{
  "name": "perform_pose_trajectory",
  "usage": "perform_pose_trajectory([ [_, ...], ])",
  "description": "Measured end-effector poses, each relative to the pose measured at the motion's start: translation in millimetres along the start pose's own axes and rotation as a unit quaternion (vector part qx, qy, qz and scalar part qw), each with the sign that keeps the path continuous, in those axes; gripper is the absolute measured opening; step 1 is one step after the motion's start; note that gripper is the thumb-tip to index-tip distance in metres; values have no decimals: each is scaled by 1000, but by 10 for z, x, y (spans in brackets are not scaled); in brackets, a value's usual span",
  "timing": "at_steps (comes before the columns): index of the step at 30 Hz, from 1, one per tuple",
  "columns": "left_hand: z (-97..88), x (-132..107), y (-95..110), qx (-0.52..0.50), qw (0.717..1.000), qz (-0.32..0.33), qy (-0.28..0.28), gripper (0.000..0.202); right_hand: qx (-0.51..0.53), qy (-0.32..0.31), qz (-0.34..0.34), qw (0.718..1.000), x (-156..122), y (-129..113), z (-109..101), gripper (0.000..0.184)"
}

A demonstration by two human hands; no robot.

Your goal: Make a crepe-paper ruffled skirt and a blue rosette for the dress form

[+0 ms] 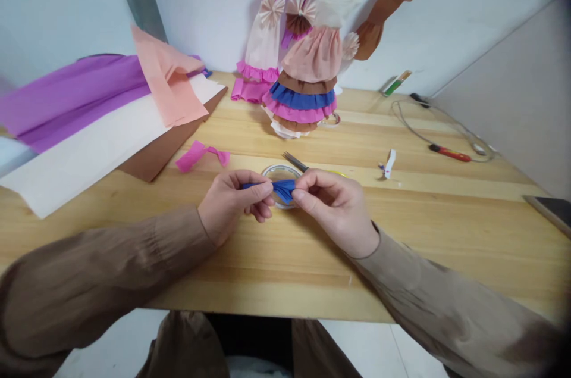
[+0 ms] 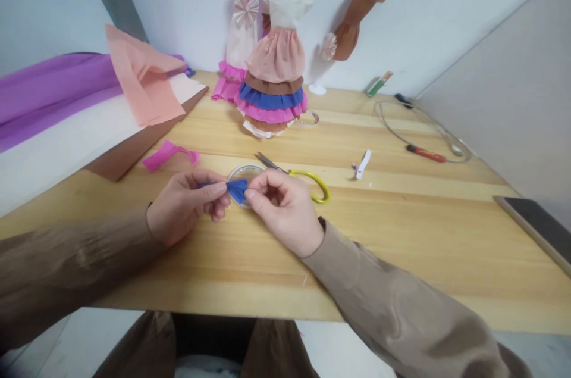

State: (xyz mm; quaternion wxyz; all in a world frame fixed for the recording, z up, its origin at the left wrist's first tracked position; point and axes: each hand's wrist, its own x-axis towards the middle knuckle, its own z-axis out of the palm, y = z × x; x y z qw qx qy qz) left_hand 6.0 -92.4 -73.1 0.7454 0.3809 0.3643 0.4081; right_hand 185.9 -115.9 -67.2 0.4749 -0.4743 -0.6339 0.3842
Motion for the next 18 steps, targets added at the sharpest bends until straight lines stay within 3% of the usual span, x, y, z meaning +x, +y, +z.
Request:
perform_pose_trajectory([
  [4, -5, 11, 5, -8, 1000, -5, 3, 34, -15, -5, -21, 1000, -3, -3, -14, 20],
  [12, -1, 5, -9, -11, 1000, 6, 6, 34, -2, -37, 24, 999, -4, -14, 10, 26],
  [18, -9, -16, -29, 9, 1000, 1, -26, 32, -19, -7, 33, 999, -10, 34, 30, 29],
])
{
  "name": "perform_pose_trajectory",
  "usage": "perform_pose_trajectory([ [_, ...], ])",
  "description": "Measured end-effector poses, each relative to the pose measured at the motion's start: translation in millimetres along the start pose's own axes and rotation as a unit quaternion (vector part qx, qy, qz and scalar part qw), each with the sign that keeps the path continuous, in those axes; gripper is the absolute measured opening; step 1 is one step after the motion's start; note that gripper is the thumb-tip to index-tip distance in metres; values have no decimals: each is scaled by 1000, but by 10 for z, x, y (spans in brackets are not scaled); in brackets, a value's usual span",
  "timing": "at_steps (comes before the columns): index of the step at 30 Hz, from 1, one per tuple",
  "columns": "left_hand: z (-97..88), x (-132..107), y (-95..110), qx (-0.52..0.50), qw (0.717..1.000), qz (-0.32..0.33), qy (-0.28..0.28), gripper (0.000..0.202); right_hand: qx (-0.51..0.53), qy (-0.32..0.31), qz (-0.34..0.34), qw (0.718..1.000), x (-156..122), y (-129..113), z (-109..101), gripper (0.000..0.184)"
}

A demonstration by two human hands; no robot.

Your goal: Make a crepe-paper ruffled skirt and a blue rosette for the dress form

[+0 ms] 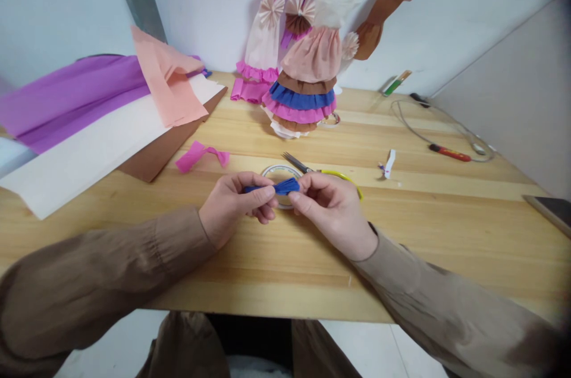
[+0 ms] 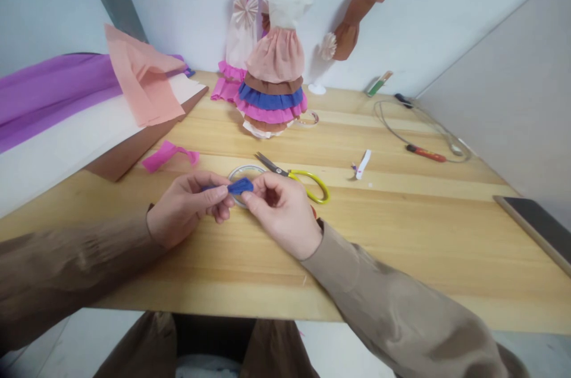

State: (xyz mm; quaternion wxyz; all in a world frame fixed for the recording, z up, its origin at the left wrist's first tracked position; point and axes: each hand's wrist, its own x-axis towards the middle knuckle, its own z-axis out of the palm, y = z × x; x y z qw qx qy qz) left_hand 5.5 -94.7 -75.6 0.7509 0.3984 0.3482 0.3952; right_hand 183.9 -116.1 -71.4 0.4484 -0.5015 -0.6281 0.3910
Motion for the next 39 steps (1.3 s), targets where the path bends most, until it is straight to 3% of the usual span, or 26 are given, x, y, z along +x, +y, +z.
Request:
perform_pose_trajectory([
  [5, 0, -19, 8, -22, 997, -40, -61, 36, -1, 11, -9, 1000, -22, -43, -41, 27],
  [11, -18, -24, 14, 1, 996, -44, -84, 45, 9, 19, -22, 1000, -19, -87, -61, 26],
  [23, 72, -138, 41, 90, 993, -24, -74, 33, 3, -2, -27, 1000, 2, -66, -69, 24],
  [32, 33, -90, 3, 61, 996, -54, -41, 48, 1, -4, -28, 1000, -24, -66, -94, 22],
  [36, 37, -69, 81, 146, 987, 9, -64, 31, -5, -36, -42, 998, -12, -75, -100, 23],
  [39, 41, -58, 107, 172, 982, -3, -75, 21, -21, -66, -52, 996, 0, -85, -94, 26],
])
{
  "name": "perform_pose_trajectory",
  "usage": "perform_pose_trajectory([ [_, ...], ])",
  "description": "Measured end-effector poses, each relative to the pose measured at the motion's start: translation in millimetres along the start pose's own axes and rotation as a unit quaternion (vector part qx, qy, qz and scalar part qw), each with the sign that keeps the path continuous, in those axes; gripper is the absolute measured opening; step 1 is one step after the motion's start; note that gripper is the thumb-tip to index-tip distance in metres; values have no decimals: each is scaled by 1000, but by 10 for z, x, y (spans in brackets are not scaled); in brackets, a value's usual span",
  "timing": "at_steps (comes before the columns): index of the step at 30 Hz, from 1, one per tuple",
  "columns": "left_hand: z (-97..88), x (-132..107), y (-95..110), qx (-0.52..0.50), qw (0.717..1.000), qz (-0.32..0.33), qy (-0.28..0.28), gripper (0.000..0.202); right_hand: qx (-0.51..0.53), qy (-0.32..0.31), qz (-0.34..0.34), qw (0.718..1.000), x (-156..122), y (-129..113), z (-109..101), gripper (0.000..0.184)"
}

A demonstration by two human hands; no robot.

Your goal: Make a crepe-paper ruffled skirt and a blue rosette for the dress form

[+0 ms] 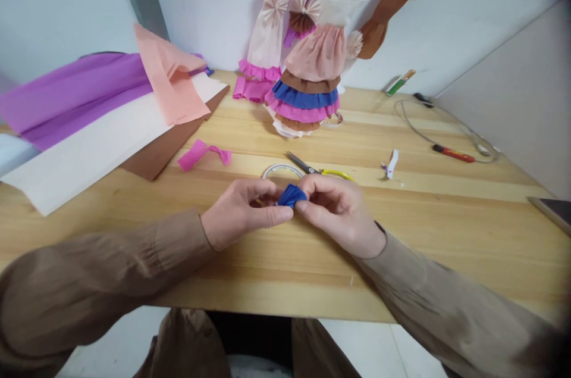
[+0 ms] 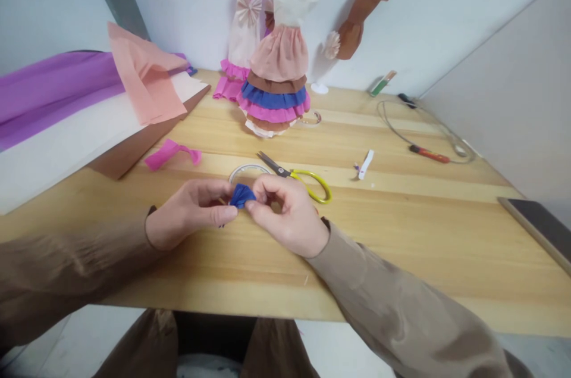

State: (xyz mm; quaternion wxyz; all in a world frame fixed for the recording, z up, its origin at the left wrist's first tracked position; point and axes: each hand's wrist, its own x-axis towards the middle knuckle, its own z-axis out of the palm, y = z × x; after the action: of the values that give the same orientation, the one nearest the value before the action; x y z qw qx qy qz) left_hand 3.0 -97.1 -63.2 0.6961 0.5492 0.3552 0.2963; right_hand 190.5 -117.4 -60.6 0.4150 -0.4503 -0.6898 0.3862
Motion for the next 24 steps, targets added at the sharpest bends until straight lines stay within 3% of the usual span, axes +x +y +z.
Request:
perform_pose_trajectory([
  [8, -35, 47, -66, -93, 994, -10, 54, 19, 25, -6, 14, 1000, 10, 30, 28, 33],
  [15, -11, 42, -40, -174, 982, -29, 69, 30, 49, -16, 19, 998, 14, 90, 63, 29],
  [20, -27, 52, -46, -160, 985, -26, 63, 31, 54, -19, 14, 998, 15, 58, 29, 30],
  [24, -41, 54, -45, -88, 994, -15, 56, 25, 67, 9, 3, 998, 8, 47, -28, 27],
])
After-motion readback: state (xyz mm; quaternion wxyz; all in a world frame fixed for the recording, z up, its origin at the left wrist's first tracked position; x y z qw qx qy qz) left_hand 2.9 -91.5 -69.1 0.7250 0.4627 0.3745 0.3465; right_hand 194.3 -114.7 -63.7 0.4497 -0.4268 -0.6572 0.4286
